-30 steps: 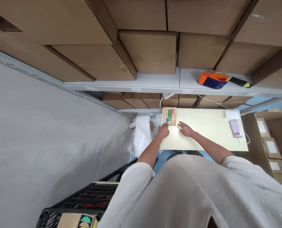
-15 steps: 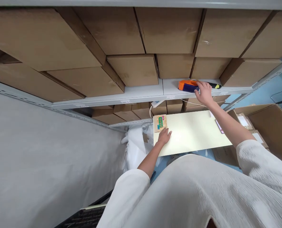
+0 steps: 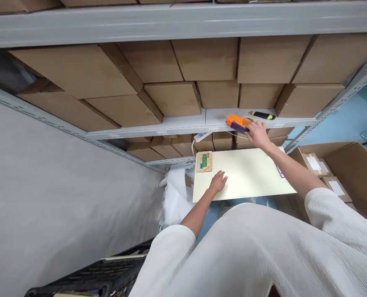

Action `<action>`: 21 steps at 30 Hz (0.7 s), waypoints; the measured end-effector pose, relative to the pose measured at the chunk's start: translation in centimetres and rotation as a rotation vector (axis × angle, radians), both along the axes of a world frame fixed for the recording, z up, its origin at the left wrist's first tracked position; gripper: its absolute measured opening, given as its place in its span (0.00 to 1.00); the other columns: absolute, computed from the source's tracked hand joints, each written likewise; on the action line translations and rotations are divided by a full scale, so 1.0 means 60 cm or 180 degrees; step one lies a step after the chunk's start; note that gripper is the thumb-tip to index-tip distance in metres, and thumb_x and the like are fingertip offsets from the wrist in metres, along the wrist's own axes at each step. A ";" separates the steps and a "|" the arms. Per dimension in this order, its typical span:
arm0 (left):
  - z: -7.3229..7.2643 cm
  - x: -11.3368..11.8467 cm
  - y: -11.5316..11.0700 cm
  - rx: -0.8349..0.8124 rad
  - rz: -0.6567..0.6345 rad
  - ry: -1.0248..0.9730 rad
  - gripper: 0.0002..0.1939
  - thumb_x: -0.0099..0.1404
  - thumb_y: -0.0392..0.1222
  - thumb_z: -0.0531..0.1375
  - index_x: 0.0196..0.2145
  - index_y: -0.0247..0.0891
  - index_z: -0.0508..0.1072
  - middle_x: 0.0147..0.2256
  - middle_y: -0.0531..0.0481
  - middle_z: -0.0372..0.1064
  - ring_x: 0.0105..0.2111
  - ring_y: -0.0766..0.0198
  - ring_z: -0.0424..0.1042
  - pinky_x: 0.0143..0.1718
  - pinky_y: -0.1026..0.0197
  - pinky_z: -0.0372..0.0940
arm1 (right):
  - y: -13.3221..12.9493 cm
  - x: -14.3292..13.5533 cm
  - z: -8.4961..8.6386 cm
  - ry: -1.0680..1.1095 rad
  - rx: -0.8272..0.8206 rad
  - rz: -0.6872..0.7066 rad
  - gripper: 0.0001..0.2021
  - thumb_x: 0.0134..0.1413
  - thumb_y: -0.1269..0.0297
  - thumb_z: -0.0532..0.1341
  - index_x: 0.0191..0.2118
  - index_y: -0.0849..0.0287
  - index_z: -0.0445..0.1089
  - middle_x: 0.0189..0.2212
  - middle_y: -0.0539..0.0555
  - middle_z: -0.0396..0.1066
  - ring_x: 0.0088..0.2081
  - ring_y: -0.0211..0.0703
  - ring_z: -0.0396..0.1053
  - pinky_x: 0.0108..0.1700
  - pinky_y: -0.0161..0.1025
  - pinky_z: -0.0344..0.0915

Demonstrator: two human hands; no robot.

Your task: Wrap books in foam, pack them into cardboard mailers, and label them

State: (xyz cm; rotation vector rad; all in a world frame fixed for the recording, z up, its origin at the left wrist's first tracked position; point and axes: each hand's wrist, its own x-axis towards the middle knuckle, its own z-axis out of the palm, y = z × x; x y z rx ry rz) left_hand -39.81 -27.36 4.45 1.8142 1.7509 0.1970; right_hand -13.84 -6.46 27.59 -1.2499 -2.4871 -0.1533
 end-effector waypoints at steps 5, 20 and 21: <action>-0.007 0.067 -0.008 -0.0115 -0.0129 -0.0024 0.29 0.84 0.54 0.49 0.72 0.36 0.68 0.76 0.34 0.60 0.77 0.50 0.58 0.76 0.47 0.56 | -0.121 0.080 -0.086 0.0297 -0.0464 -0.0021 0.18 0.74 0.57 0.55 0.57 0.59 0.75 0.54 0.69 0.77 0.53 0.65 0.64 0.54 0.54 0.55; -0.038 0.200 -0.065 -0.0574 -0.0378 0.0003 0.28 0.84 0.52 0.49 0.72 0.38 0.68 0.77 0.37 0.58 0.77 0.50 0.59 0.77 0.48 0.56 | -0.292 0.303 -0.374 -0.0058 -0.1964 -0.1464 0.19 0.69 0.64 0.56 0.59 0.63 0.75 0.55 0.71 0.75 0.57 0.66 0.65 0.56 0.56 0.59; -0.039 0.202 -0.068 -0.0601 -0.0374 0.0021 0.28 0.84 0.52 0.49 0.72 0.38 0.68 0.77 0.37 0.58 0.77 0.49 0.59 0.76 0.47 0.56 | -0.293 0.310 -0.382 -0.0049 -0.1942 -0.1509 0.19 0.69 0.64 0.56 0.59 0.63 0.75 0.54 0.71 0.75 0.56 0.66 0.65 0.56 0.56 0.59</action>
